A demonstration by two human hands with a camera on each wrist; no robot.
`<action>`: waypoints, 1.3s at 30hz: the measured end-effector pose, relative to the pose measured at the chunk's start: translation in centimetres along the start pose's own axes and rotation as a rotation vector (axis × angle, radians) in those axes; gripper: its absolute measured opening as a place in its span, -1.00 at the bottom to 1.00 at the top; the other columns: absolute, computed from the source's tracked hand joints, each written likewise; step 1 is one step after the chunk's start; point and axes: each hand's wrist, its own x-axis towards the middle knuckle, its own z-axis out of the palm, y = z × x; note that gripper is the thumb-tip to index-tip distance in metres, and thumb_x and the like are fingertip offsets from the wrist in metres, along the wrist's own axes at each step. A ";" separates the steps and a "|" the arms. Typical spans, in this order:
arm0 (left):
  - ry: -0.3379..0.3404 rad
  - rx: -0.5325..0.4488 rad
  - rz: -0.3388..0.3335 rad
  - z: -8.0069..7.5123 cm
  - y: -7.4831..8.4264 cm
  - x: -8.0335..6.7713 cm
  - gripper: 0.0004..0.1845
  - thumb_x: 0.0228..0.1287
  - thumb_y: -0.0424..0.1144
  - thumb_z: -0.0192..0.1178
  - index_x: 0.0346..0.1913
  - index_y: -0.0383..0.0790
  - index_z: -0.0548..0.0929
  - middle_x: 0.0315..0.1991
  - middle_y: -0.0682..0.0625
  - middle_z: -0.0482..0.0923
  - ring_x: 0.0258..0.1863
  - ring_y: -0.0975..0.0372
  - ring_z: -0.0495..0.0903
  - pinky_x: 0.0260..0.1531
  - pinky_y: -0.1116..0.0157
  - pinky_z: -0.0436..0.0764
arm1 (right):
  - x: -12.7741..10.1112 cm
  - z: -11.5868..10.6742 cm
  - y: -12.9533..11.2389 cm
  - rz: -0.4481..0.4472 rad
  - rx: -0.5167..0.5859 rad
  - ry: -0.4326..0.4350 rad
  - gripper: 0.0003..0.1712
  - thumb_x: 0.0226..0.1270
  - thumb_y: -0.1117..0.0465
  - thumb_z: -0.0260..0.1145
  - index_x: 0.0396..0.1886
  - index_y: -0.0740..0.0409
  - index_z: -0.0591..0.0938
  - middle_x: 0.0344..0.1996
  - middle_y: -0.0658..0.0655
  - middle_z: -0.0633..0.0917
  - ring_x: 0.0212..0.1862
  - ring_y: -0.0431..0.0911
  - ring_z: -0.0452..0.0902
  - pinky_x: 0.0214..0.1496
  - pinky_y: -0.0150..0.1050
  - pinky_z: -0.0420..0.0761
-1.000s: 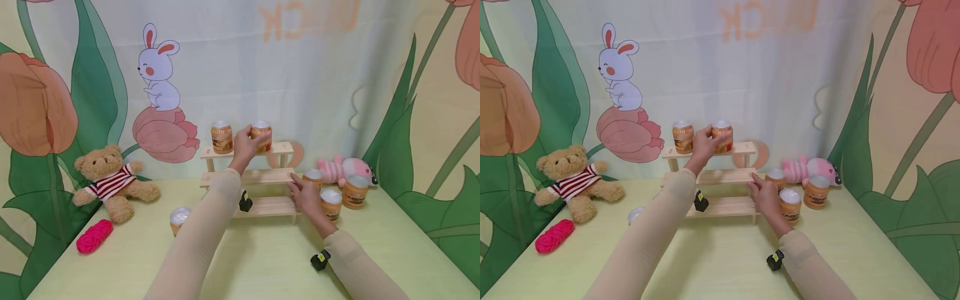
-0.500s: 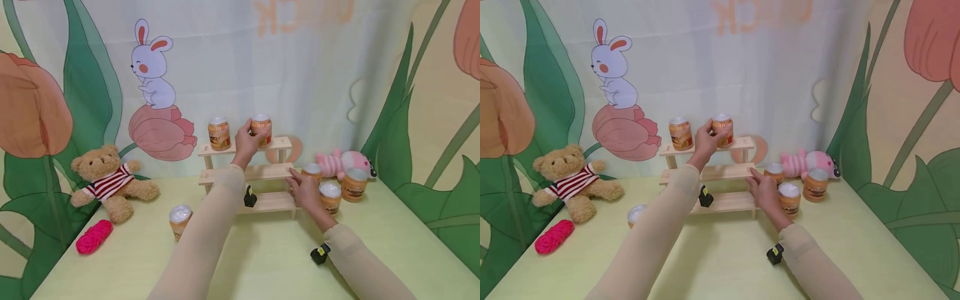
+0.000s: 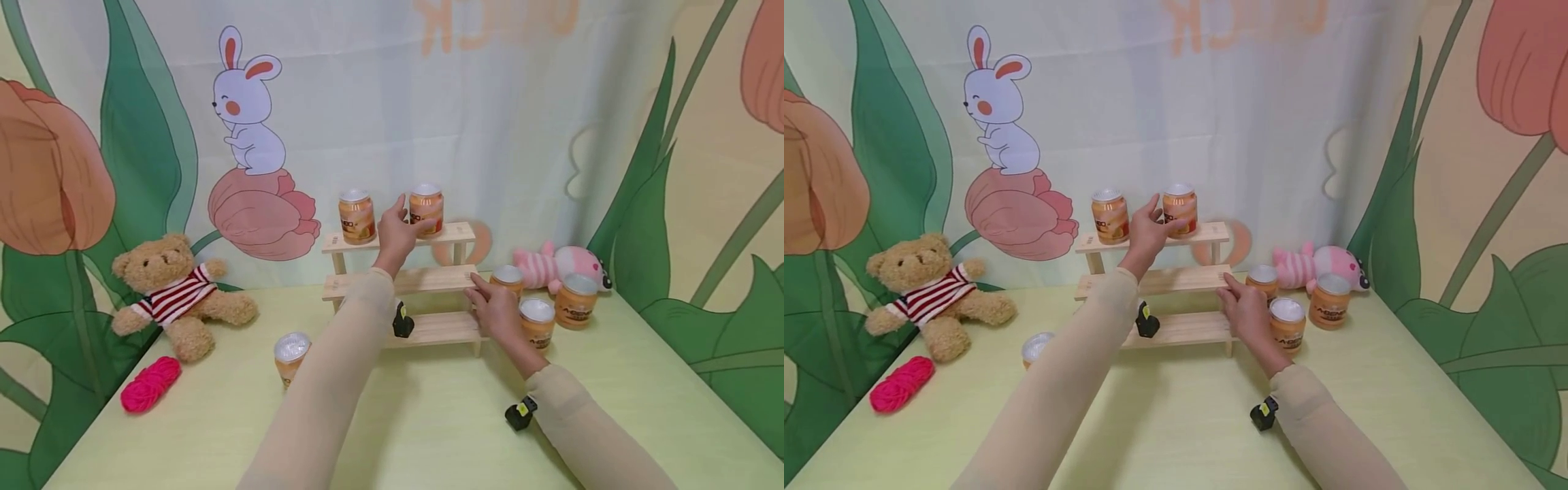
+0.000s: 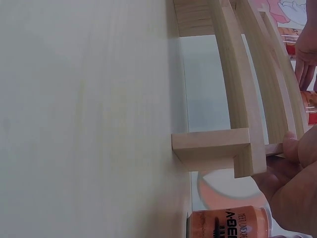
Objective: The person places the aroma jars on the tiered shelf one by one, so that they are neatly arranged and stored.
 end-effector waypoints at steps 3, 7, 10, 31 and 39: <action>-0.023 0.007 -0.010 -0.4 0.3 -0.4 -0.08 0.17 -0.18 0.48 0.55 -0.11 0.23 0.44 -0.16 0.32 0.39 0.08 0.36 0.23 0.20 0.49 | 0.0 0.0 0.0 0.004 -0.002 0.010 -0.52 0.44 0.21 0.32 0.29 0.27 0.57 -0.24 0.29 0.77 -0.56 -0.05 0.63 -0.56 -0.42 0.53; -0.032 0.060 -0.011 -1.1 0.8 -1.4 -0.11 0.17 -0.18 0.48 0.53 -0.06 0.28 0.44 -0.09 0.33 0.38 0.10 0.39 0.23 0.21 0.49 | 0.0 0.1 0.1 0.012 0.012 0.001 -0.51 0.45 0.21 0.32 0.30 0.27 0.55 -0.22 0.30 0.77 -0.54 -0.02 0.64 -0.56 -0.43 0.53; -0.035 0.120 0.000 -1.7 1.3 -2.4 -0.15 0.18 -0.19 0.48 0.51 -0.04 0.32 0.43 -0.07 0.36 0.35 0.10 0.41 0.22 0.19 0.50 | 0.0 0.1 0.2 0.020 0.009 -0.005 -0.50 0.45 0.20 0.31 0.32 0.26 0.54 -0.21 0.30 0.77 -0.56 -0.06 0.62 -0.57 -0.43 0.52; -0.360 0.194 0.082 -20.2 -0.2 -7.6 -0.21 0.27 -0.11 0.41 0.52 0.02 0.31 0.42 -0.11 0.37 0.41 0.05 0.33 0.27 0.03 0.44 | -0.1 0.1 -0.1 0.002 0.006 -0.037 -0.50 0.47 0.21 0.29 0.34 0.27 0.51 -0.20 0.31 0.76 -0.56 -0.05 0.61 -0.58 -0.40 0.53; -0.529 0.079 0.051 -27.3 -5.3 -10.4 -0.24 0.37 -0.26 0.31 0.56 0.04 0.24 0.46 -0.10 0.31 0.44 0.01 0.28 0.17 0.28 0.52 | -0.2 0.1 -0.4 0.007 -0.002 -0.028 -0.50 0.47 0.21 0.29 0.33 0.27 0.52 -0.20 0.32 0.76 -0.57 -0.08 0.60 -0.58 -0.41 0.52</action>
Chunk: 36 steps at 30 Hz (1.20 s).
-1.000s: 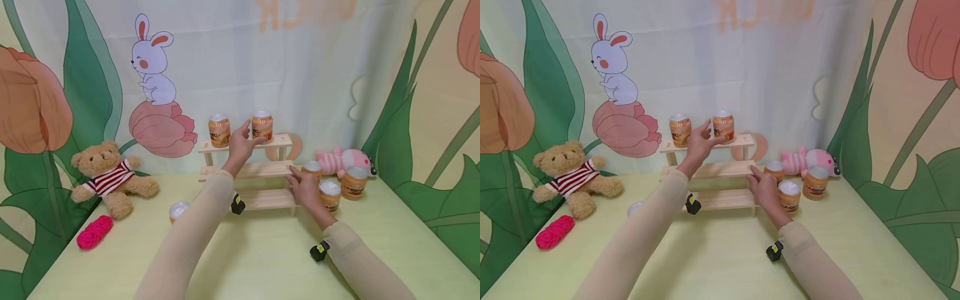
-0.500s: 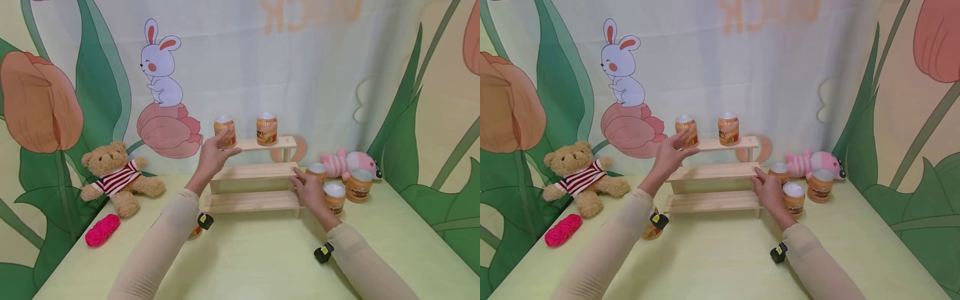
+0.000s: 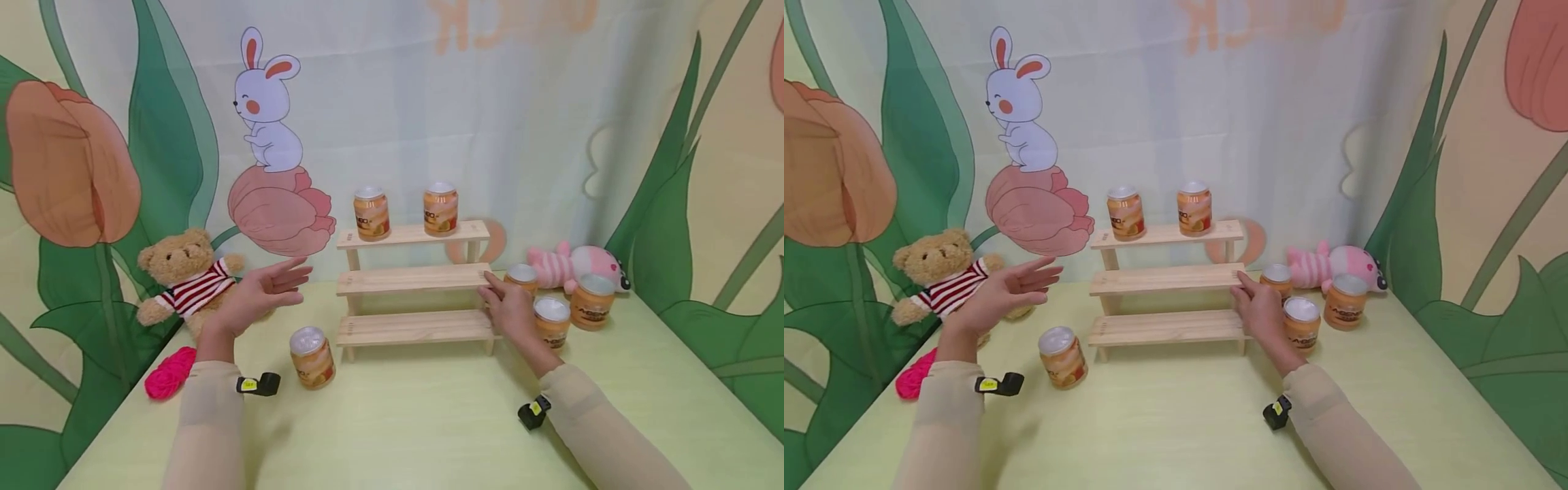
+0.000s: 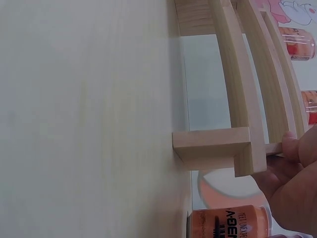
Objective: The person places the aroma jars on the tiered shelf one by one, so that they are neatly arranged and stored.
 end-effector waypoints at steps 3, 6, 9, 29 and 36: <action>-0.018 -0.048 -0.019 -0.3 -2.1 -0.8 -0.24 0.39 -0.30 0.28 0.57 0.01 0.21 0.47 -0.14 0.29 0.45 -0.01 0.26 0.16 0.32 0.52 | 0.0 -0.1 0.0 0.004 0.011 -0.004 -0.50 0.47 0.22 0.28 0.34 0.28 0.51 -0.20 0.33 0.76 -0.56 -0.05 0.62 -0.58 -0.42 0.52; -0.080 -0.068 -0.018 -0.4 -3.8 -1.2 -0.22 0.38 -0.37 0.27 0.58 -0.01 0.19 0.47 -0.17 0.27 0.46 -0.04 0.24 0.20 0.28 0.49 | 0.0 -0.1 0.1 0.008 0.023 -0.011 -0.49 0.48 0.22 0.27 0.35 0.28 0.50 -0.20 0.33 0.76 -0.55 -0.02 0.63 -0.58 -0.41 0.53; -0.171 -0.081 -0.013 -0.4 -5.2 -1.4 -0.16 0.34 -0.42 0.27 0.59 0.00 0.15 0.49 -0.19 0.23 0.47 -0.09 0.18 0.32 0.12 0.38 | 0.0 0.0 0.2 0.006 0.015 -0.006 -0.50 0.47 0.22 0.28 0.34 0.27 0.51 -0.22 0.31 0.76 -0.57 -0.04 0.61 -0.59 -0.41 0.51; -0.463 -0.224 -0.064 0.9 -9.2 -1.1 -0.09 0.18 -0.50 0.38 0.55 -0.31 0.15 0.52 -0.29 0.12 0.32 0.15 0.41 0.21 0.21 0.49 | 0.0 0.0 0.3 0.006 0.009 0.005 -0.50 0.47 0.21 0.29 0.33 0.27 0.52 -0.23 0.32 0.76 -0.57 -0.05 0.62 -0.59 -0.43 0.51; -0.454 -0.246 -0.108 1.3 -10.4 -1.1 -0.15 0.17 -0.47 0.40 0.50 -0.38 0.24 0.36 -0.19 0.43 0.28 0.14 0.45 0.26 0.21 0.44 | 0.0 0.1 0.3 0.024 0.004 -0.004 -0.48 0.47 0.19 0.29 0.36 0.24 0.50 -0.23 0.30 0.77 -0.56 -0.07 0.63 -0.58 -0.42 0.53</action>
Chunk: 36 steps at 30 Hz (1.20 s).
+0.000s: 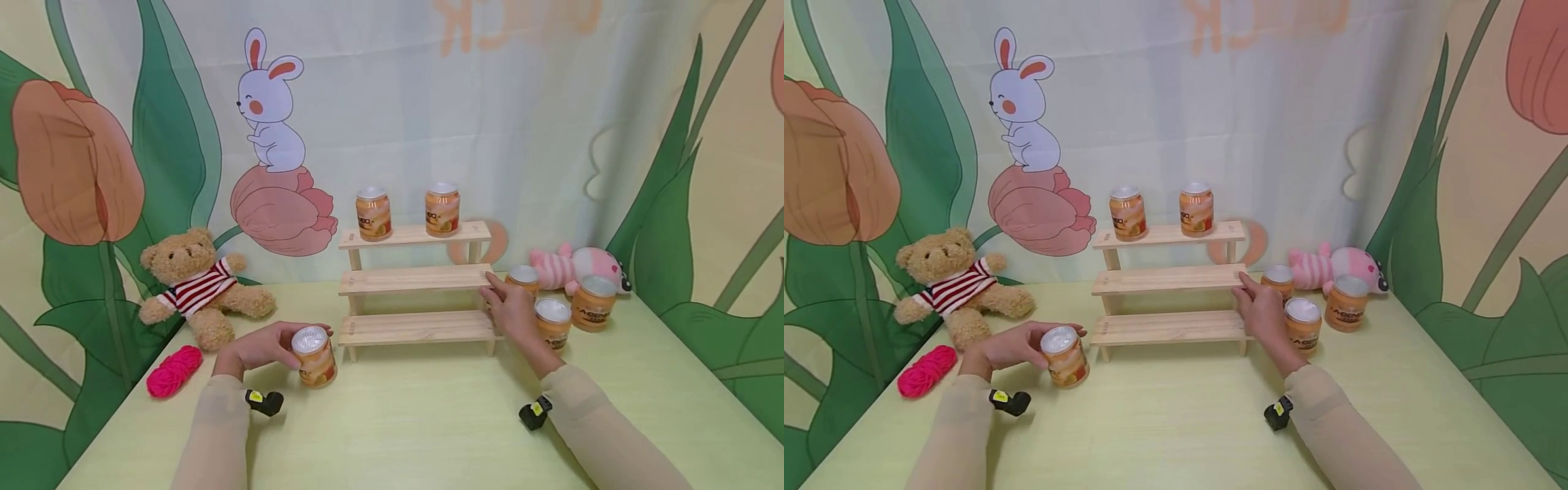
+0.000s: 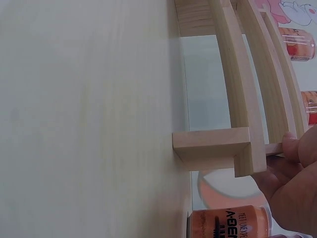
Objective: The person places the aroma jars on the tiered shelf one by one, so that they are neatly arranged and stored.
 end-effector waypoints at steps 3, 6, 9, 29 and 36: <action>-0.004 -0.018 0.002 -0.1 -0.7 0.0 -0.13 0.18 -0.42 0.41 0.51 -0.40 0.20 0.35 -0.15 0.45 0.29 0.15 0.45 0.27 0.22 0.42 | 0.0 0.0 -0.1 0.002 -0.004 -0.002 -0.47 0.48 0.17 0.28 0.36 0.23 0.50 -0.23 0.29 0.77 -0.56 -0.05 0.63 -0.57 -0.42 0.53; -0.006 -0.044 -0.002 -0.3 -1.3 0.0 -0.11 0.22 -0.37 0.41 0.53 -0.36 0.15 0.36 -0.09 0.45 0.31 0.16 0.42 0.28 0.22 0.41 | -0.1 -0.1 -0.1 0.002 -0.003 -0.003 -0.47 0.48 0.17 0.28 0.36 0.24 0.49 -0.23 0.28 0.77 -0.56 -0.04 0.62 -0.58 -0.42 0.52; -0.004 -0.062 0.005 -0.4 -1.6 -0.1 -0.14 0.24 -0.36 0.40 0.54 -0.25 0.20 0.36 -0.06 0.45 0.33 0.17 0.41 0.28 0.21 0.41 | -0.1 0.0 -0.1 -0.001 -0.004 -0.003 -0.48 0.48 0.17 0.28 0.36 0.24 0.50 -0.25 0.28 0.77 -0.59 -0.03 0.61 -0.60 -0.40 0.51; 0.147 0.032 0.060 -0.4 -0.8 -0.7 -0.34 0.20 -0.41 0.39 0.39 -0.30 0.47 0.16 -0.07 0.62 0.14 0.16 0.56 0.15 0.20 0.54 | -0.1 0.0 0.1 -0.023 -0.052 0.016 -0.49 0.47 0.19 0.29 0.34 0.24 0.51 -0.23 0.30 0.77 -0.60 -0.22 0.52 -0.58 -0.42 0.50; 0.307 0.018 0.059 -0.4 0.8 -1.2 -0.48 0.23 -0.42 0.34 0.26 -0.03 0.64 0.06 -0.03 0.65 0.03 0.16 0.59 0.04 0.17 0.60 | -0.1 0.0 0.0 -0.025 -0.049 0.009 -0.49 0.48 0.20 0.29 0.35 0.24 0.51 -0.23 0.29 0.77 -0.59 -0.19 0.54 -0.59 -0.42 0.50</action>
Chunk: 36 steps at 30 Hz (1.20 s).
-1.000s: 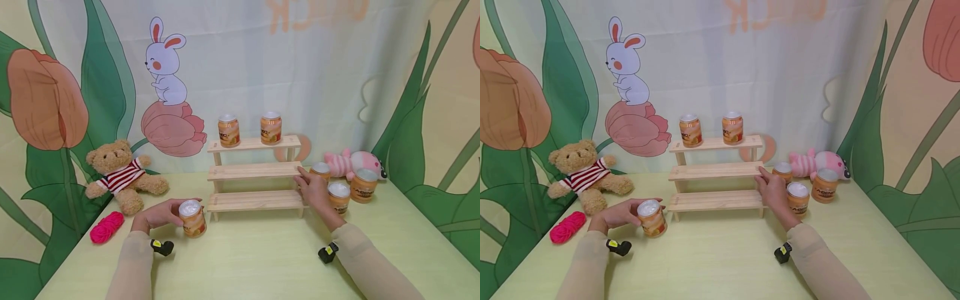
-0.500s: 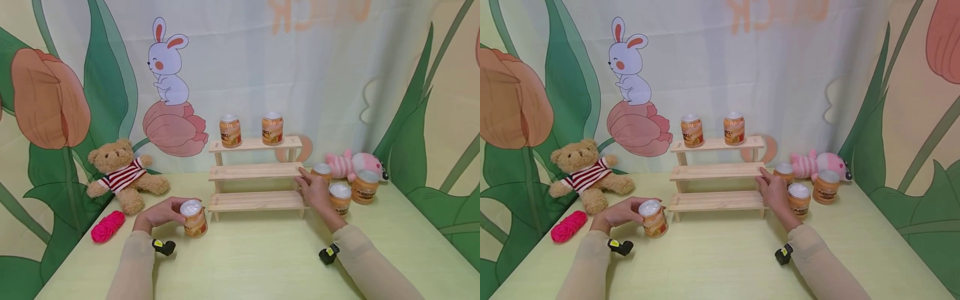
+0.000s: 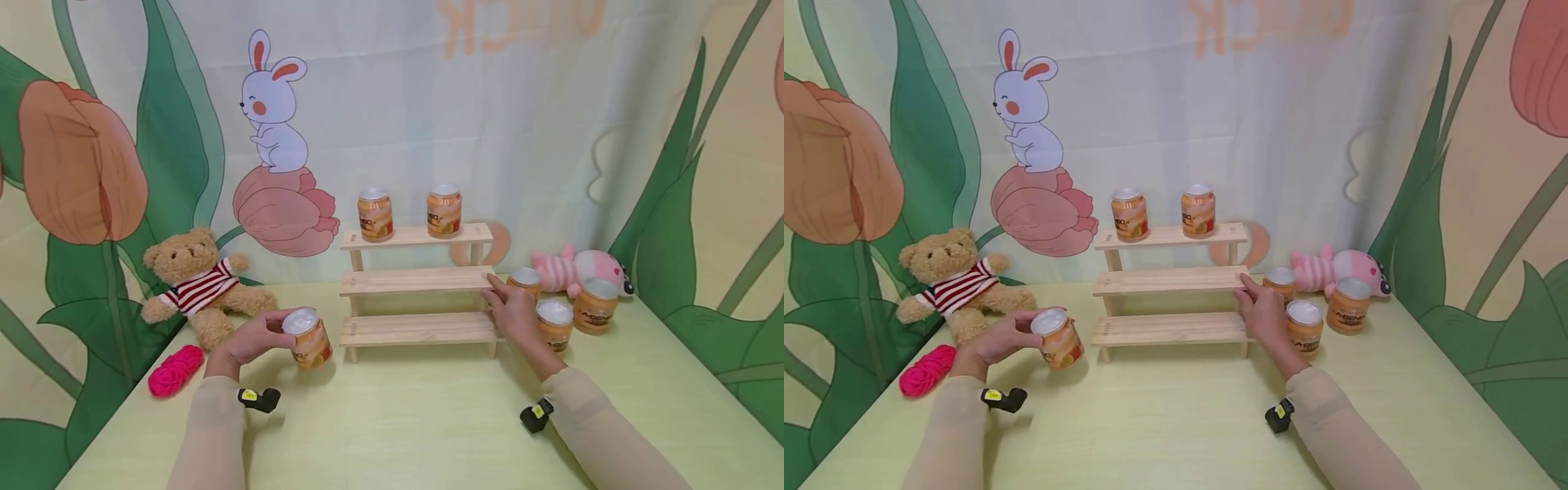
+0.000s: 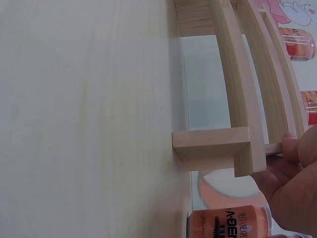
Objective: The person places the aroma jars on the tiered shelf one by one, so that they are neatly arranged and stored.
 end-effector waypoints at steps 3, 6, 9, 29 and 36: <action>0.012 -0.010 0.018 0.2 0.9 0.2 -0.51 0.25 -0.42 0.32 0.26 -0.11 0.63 0.01 -0.04 0.67 -0.01 0.16 0.60 0.01 0.15 0.62 | 0.0 0.0 -0.1 0.001 0.006 -0.004 -0.49 0.48 0.19 0.28 0.35 0.24 0.51 -0.22 0.29 0.77 -0.58 -0.15 0.57 -0.59 -0.41 0.50; 0.020 -0.001 0.020 0.7 1.8 0.6 -0.50 0.25 -0.38 0.33 0.27 -0.23 0.61 -0.01 -0.06 0.68 -0.01 0.15 0.61 0.00 0.14 0.63 | 0.0 -0.1 -0.1 0.004 0.020 -0.008 -0.49 0.49 0.20 0.27 0.36 0.24 0.50 -0.21 0.29 0.77 -0.58 -0.10 0.60 -0.60 -0.40 0.50; 0.030 0.011 0.009 1.3 2.7 1.2 -0.46 0.25 -0.33 0.34 0.30 -0.31 0.56 0.00 -0.06 0.67 0.00 0.13 0.61 0.01 0.14 0.62 | 0.0 -0.1 0.0 0.008 0.023 -0.007 -0.49 0.49 0.19 0.27 0.36 0.23 0.50 -0.23 0.28 0.77 -0.58 -0.11 0.59 -0.60 -0.40 0.51; 0.422 -0.101 -0.084 6.6 7.5 5.0 -0.32 0.35 -0.15 0.33 0.47 -0.24 0.37 0.29 -0.23 0.43 0.27 -0.01 0.43 0.22 -0.03 0.48 | 0.1 0.1 0.4 0.001 0.047 -0.008 -0.50 0.46 0.22 0.30 0.33 0.28 0.52 -0.22 0.30 0.77 -0.58 -0.14 0.56 -0.59 -0.42 0.50; 0.480 -0.113 -0.041 7.7 8.3 5.7 -0.34 0.34 -0.15 0.34 0.45 -0.22 0.41 0.19 -0.16 0.50 0.19 0.06 0.49 0.19 0.00 0.52 | 0.1 0.0 0.2 -0.004 0.053 -0.013 -0.49 0.47 0.21 0.29 0.35 0.26 0.51 -0.25 0.28 0.77 -0.61 -0.14 0.55 -0.62 -0.39 0.50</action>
